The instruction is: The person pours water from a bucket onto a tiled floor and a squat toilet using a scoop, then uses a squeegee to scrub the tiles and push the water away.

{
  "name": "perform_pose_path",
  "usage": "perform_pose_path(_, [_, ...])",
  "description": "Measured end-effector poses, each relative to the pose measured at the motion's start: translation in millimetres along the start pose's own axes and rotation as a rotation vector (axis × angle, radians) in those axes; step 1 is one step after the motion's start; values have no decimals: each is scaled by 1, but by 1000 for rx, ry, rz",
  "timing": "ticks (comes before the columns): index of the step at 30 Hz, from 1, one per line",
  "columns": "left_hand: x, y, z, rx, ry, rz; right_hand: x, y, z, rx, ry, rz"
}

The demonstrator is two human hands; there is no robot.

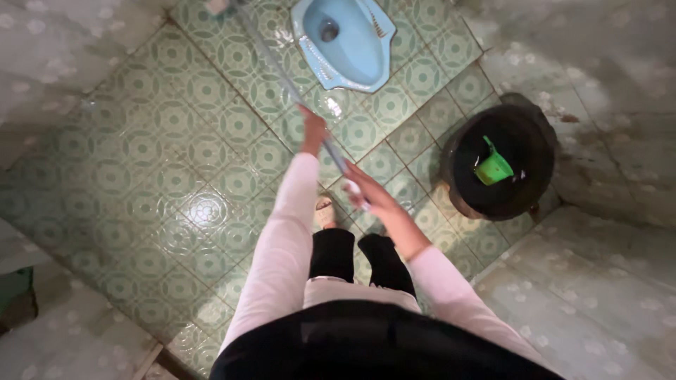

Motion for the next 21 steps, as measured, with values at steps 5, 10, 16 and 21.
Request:
perform_pose_path(5, [56, -141, 32, -89, -118, 9, -67, -94, 75, 158, -73, 167])
perform_pose_path(10, [85, -190, 60, -181, -136, -21, -106, -103, 124, 128, -227, 434])
perform_pose_path(16, [10, -45, 70, 213, 210, -99, -51, 30, 47, -540, -1231, 685])
perform_pose_path(21, [-5, 45, 74, -92, -232, 6, 1, 29, -40, -561, -1065, 624])
Point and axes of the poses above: each hand's wrist, its own y-axis towards the middle knuckle, its own x-axis out of the palm, z = x × y, the point moved 2 cm from there along y, towards the middle knuckle, and after that the axes turned 12 degrees about x, right-handed, at the moved point
